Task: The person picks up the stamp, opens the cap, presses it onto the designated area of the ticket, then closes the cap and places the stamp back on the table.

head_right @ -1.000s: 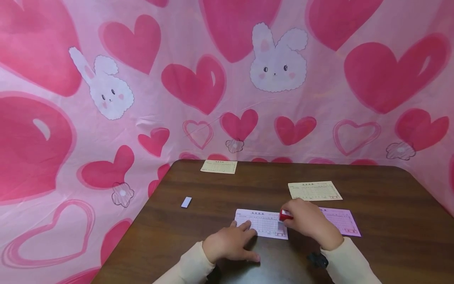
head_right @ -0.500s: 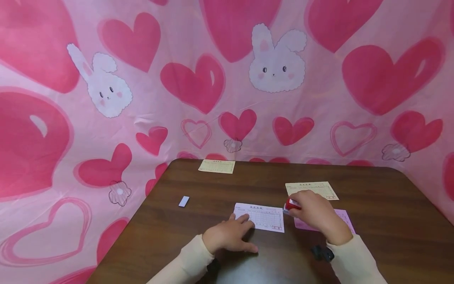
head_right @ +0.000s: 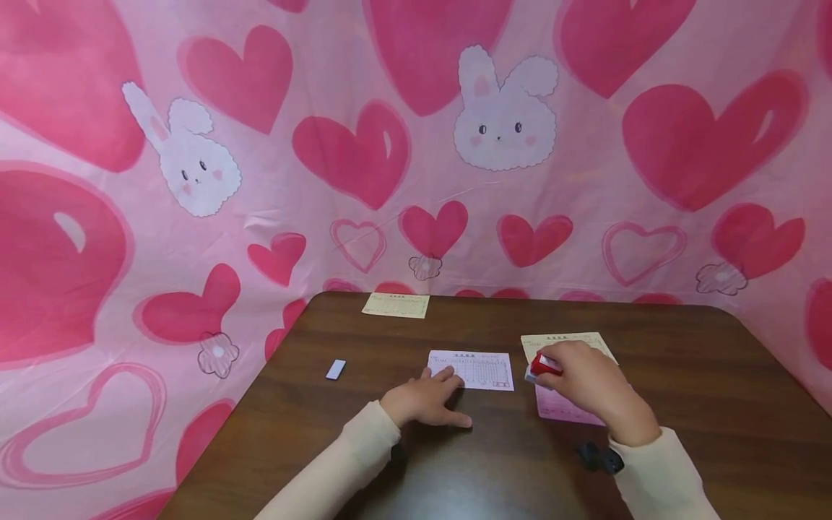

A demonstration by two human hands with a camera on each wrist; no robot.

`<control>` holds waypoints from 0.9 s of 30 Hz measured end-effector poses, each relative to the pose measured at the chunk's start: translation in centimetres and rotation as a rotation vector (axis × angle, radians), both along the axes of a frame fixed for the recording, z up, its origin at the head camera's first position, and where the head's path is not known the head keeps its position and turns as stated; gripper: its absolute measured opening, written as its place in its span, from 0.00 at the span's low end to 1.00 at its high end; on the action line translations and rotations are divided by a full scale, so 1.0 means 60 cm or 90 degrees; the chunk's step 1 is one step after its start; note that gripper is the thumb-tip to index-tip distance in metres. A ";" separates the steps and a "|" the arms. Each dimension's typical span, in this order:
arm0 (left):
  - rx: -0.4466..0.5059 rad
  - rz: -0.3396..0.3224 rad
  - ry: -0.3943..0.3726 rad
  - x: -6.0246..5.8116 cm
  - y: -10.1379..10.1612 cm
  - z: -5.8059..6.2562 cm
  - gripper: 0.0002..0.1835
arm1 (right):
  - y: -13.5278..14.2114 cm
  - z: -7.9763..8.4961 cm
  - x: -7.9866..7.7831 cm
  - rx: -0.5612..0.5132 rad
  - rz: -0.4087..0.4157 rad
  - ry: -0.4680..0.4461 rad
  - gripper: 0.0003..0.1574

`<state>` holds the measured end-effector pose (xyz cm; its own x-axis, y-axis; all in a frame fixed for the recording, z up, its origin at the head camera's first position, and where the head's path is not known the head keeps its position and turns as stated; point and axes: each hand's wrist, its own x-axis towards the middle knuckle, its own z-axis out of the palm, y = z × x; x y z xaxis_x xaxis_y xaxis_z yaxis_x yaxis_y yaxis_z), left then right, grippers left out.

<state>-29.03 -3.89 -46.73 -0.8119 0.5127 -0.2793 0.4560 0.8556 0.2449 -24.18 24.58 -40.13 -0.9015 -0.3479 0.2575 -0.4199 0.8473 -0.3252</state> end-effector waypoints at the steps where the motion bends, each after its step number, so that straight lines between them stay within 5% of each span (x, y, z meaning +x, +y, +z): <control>1: -0.004 0.002 0.003 -0.005 0.003 -0.001 0.43 | 0.002 0.000 -0.001 -0.001 0.000 -0.001 0.16; 27: 0.007 0.036 -0.003 -0.099 0.033 -0.013 0.39 | 0.014 0.006 -0.003 -0.014 -0.009 -0.042 0.22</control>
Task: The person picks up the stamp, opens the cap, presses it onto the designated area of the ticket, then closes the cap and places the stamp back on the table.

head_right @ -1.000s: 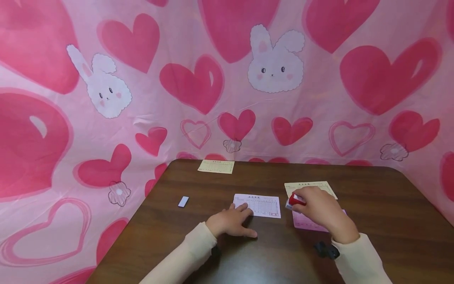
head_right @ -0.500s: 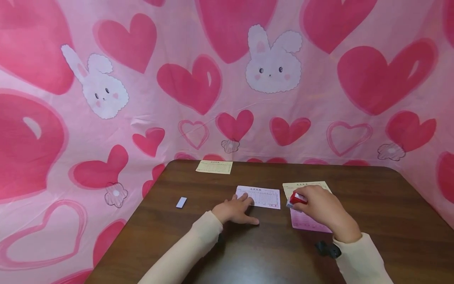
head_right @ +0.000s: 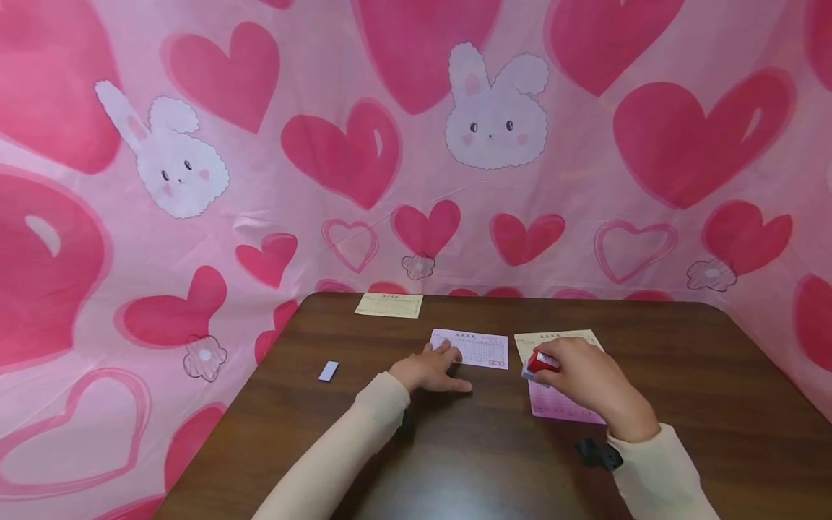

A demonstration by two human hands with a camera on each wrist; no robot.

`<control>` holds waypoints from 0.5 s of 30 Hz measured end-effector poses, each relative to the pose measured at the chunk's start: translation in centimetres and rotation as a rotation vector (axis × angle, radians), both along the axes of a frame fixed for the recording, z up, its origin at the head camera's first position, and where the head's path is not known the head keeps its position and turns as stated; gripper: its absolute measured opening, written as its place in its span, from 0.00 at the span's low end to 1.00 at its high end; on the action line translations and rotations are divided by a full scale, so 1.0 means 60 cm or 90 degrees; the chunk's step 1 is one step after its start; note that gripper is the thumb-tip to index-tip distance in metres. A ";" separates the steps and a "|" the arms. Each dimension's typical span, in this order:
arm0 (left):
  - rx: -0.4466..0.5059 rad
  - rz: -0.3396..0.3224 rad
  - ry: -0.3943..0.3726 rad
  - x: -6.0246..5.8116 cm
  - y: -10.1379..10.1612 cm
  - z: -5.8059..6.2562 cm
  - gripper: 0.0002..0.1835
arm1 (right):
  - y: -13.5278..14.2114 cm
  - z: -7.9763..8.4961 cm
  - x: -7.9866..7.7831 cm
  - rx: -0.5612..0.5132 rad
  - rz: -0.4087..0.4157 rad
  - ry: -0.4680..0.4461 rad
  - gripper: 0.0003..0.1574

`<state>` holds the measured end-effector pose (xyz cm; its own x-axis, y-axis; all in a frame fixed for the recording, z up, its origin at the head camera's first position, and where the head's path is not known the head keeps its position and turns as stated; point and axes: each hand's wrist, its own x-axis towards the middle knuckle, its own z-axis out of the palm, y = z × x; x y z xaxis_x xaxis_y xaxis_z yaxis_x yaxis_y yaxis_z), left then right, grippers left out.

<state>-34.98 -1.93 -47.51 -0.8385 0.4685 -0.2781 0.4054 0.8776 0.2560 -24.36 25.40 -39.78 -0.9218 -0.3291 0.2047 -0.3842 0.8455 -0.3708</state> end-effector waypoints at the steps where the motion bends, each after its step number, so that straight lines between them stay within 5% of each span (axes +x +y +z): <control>1: 0.002 -0.001 -0.001 -0.001 0.000 0.001 0.39 | 0.000 0.000 0.000 0.000 0.002 0.001 0.22; 15: 0.031 0.044 0.000 -0.042 -0.064 0.016 0.48 | -0.002 0.002 0.000 -0.003 0.023 0.002 0.18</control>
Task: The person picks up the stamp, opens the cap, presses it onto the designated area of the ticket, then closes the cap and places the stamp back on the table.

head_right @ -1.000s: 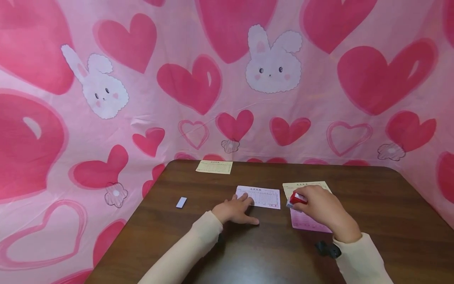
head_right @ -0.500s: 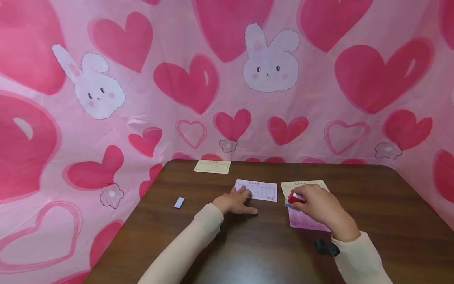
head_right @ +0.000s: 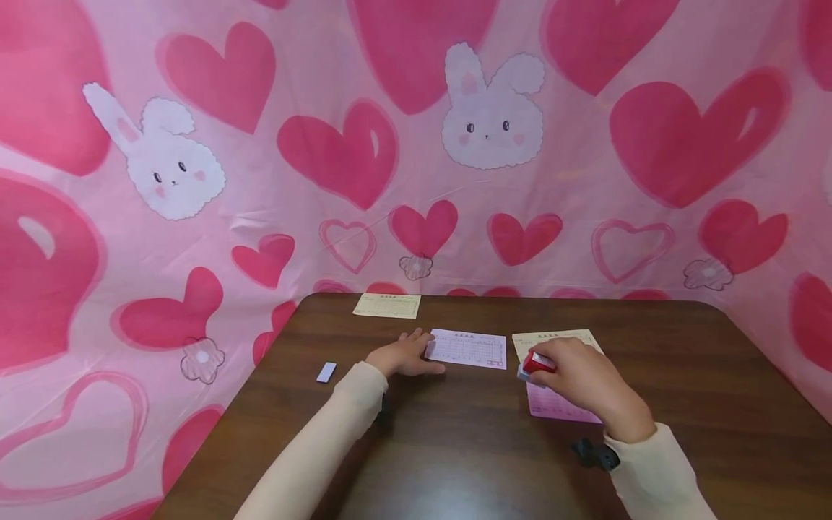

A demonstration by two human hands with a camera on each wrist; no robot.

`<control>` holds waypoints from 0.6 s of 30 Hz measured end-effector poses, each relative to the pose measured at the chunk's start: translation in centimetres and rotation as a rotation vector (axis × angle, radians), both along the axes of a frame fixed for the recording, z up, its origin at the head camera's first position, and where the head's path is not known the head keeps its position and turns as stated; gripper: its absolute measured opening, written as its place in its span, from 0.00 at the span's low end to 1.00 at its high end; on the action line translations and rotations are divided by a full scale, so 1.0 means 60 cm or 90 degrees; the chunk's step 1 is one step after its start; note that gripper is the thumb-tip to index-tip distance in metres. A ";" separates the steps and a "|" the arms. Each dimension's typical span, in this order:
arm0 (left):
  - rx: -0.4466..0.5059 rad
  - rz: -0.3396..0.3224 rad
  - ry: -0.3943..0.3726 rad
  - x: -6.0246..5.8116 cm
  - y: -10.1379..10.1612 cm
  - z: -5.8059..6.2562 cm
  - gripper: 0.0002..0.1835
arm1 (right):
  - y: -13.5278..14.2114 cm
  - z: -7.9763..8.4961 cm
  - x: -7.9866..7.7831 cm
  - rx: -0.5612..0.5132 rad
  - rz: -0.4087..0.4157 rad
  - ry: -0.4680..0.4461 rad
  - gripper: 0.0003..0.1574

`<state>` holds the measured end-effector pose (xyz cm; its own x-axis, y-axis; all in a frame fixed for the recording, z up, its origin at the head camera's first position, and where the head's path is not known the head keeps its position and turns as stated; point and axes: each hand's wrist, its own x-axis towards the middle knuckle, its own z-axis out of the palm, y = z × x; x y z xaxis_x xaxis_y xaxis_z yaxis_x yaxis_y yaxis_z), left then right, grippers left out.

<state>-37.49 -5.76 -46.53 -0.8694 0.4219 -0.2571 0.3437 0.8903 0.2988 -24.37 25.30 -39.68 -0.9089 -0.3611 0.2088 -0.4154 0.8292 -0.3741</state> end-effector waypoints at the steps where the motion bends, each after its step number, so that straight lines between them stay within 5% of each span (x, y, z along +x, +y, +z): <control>1: 0.001 0.008 -0.001 -0.003 -0.008 0.001 0.49 | 0.000 0.001 0.001 -0.002 0.002 0.000 0.18; 12: 0.034 0.116 -0.013 -0.054 -0.092 0.016 0.51 | 0.006 0.004 0.008 -0.016 0.001 0.005 0.17; 18: 0.009 0.169 0.018 -0.090 -0.124 0.007 0.53 | 0.006 0.007 0.007 -0.015 0.000 0.003 0.19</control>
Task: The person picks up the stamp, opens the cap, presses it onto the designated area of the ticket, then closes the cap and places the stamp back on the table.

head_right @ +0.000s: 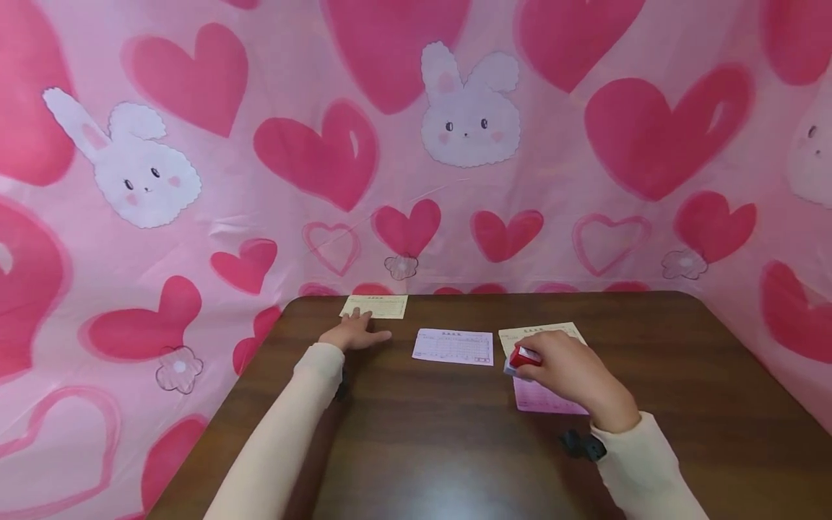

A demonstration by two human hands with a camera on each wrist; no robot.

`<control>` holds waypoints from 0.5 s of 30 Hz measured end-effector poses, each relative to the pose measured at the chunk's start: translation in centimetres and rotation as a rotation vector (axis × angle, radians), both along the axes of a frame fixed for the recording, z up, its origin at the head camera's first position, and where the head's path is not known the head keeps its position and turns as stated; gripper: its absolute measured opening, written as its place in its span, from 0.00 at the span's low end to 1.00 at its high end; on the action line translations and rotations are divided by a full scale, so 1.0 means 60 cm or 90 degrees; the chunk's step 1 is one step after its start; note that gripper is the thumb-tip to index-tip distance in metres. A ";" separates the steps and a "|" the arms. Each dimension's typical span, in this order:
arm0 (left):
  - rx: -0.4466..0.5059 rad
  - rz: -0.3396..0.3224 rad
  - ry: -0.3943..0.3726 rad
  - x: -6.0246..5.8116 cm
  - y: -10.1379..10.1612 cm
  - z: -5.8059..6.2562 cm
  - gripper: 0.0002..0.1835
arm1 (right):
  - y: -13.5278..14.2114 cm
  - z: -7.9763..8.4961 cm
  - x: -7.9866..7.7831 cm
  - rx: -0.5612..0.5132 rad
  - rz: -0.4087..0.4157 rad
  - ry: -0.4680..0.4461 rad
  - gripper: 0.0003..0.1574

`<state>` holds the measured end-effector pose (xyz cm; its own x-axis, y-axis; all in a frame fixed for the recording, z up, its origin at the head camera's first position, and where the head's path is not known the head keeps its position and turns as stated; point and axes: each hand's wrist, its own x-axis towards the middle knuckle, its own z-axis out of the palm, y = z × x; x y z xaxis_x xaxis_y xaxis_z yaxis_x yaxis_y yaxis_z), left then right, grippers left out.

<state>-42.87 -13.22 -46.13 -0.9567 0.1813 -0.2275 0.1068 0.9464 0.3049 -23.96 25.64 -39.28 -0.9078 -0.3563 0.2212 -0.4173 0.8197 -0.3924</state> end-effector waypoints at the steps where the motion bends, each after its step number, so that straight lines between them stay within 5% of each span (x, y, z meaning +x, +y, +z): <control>1: -0.002 0.005 0.002 -0.005 -0.004 -0.004 0.53 | -0.001 0.000 -0.001 0.001 0.000 -0.002 0.20; 8: -0.022 0.005 -0.006 -0.029 -0.031 -0.024 0.53 | -0.008 -0.003 0.000 -0.018 0.001 -0.018 0.18; 15: -0.011 -0.028 -0.029 -0.026 -0.042 -0.015 0.52 | -0.001 0.001 0.001 -0.016 -0.003 -0.011 0.16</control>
